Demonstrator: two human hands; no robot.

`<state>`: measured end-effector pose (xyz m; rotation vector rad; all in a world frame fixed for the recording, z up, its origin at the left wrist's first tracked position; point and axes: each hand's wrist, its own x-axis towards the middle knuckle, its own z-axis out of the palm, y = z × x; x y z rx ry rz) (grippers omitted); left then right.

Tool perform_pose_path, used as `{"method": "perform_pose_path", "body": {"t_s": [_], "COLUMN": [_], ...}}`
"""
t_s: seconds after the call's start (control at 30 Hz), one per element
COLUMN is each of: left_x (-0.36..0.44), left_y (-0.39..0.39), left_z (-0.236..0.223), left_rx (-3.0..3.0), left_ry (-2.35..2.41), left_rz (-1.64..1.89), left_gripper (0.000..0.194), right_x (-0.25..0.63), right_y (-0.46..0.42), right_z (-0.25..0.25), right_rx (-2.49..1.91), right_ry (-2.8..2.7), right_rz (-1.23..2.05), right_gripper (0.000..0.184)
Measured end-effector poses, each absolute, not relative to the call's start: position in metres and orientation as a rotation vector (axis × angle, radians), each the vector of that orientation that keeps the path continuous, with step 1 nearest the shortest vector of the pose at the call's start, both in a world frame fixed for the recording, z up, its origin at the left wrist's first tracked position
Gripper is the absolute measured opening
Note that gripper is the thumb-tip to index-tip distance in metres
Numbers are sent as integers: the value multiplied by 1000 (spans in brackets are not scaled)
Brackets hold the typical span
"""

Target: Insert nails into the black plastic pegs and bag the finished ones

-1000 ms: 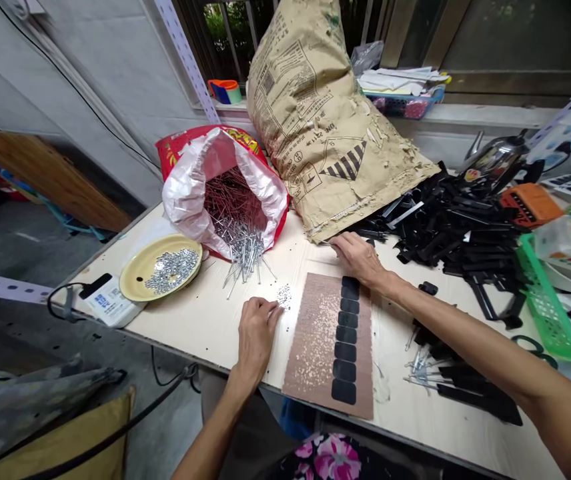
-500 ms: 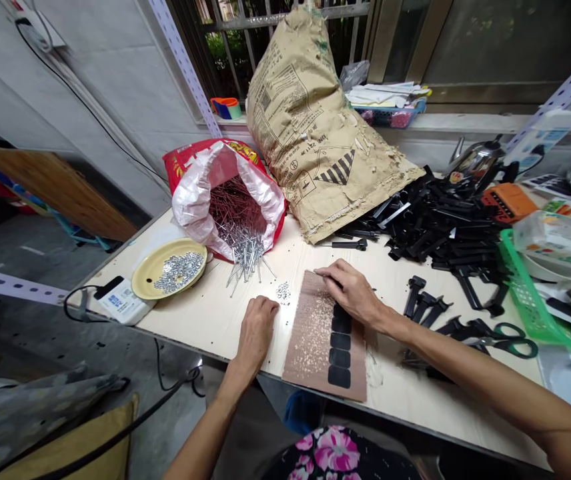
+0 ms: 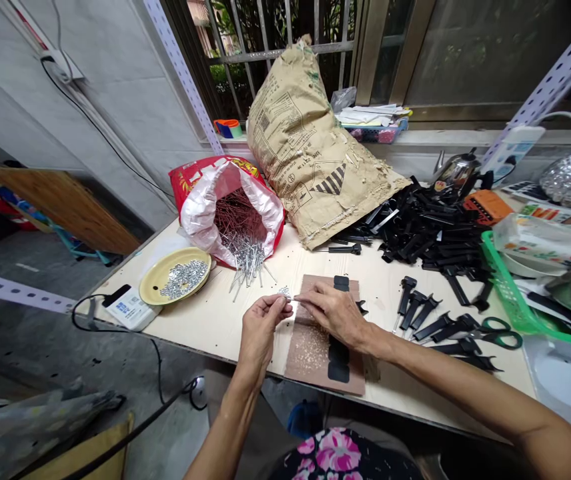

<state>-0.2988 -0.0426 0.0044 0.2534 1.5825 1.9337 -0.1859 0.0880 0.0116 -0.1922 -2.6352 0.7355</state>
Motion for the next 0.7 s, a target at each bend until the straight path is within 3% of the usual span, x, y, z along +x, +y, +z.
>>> {"method": "perform_pose_path", "body": {"t_s": [0.47,0.7], "left_x": [-294,-297], "left_y": [-40,-33], "left_z": [11,2], "left_rx": [311,251], "left_ry": [1555,1452], "left_rz": [1922,1861], "left_gripper": [24,34], "right_x": [-178,-178], "right_y": [85,84], "right_z": [15,9], "right_rx": [-256,-286], "right_ry": [-2682,-2683], "right_rz": [639,689], "right_gripper": [27,26]}}
